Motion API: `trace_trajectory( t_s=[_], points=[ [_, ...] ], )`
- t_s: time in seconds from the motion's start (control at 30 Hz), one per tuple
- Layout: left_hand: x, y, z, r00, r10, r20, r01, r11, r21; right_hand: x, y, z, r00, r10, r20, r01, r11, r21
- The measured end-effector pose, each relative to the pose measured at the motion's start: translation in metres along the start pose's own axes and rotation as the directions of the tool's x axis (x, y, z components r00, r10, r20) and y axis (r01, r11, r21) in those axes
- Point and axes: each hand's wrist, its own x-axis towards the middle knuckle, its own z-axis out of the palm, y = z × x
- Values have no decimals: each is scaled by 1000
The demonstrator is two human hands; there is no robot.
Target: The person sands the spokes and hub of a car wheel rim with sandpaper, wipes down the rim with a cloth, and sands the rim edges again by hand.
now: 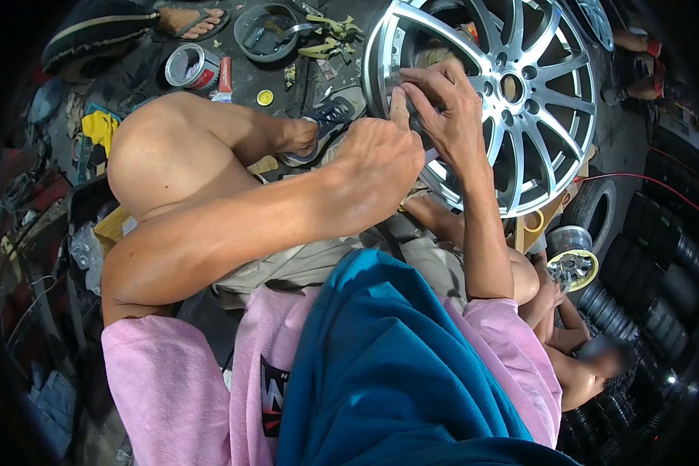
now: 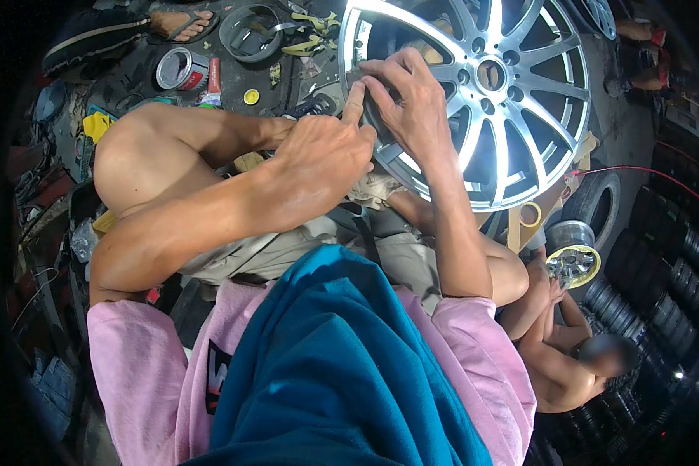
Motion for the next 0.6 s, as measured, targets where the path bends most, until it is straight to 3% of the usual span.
trace_trajectory(
  t_s=[0.23,0.3,0.33,0.4,0.6],
  points=[
    [3,0,0,993,-39,113,37,999,17,0,-2,0,1000,5,-11,-6,1000,-20],
    [-1,-1,4,998,34,-50,-32,999,34,1,-1,0,1000,-5,-2,5,1000,-19],
    [0,-1,2,998,33,-50,-32,999,34,1,-1,-1,1000,-4,3,5,1000,-16],
    [3,0,-2,997,-24,80,25,1000,-11,2,-2,-2,1000,-4,9,4,1000,-13],
    [4,0,-2,996,-40,85,38,999,17,1,1,-1,1000,7,16,-7,1000,-21]
  ],
)
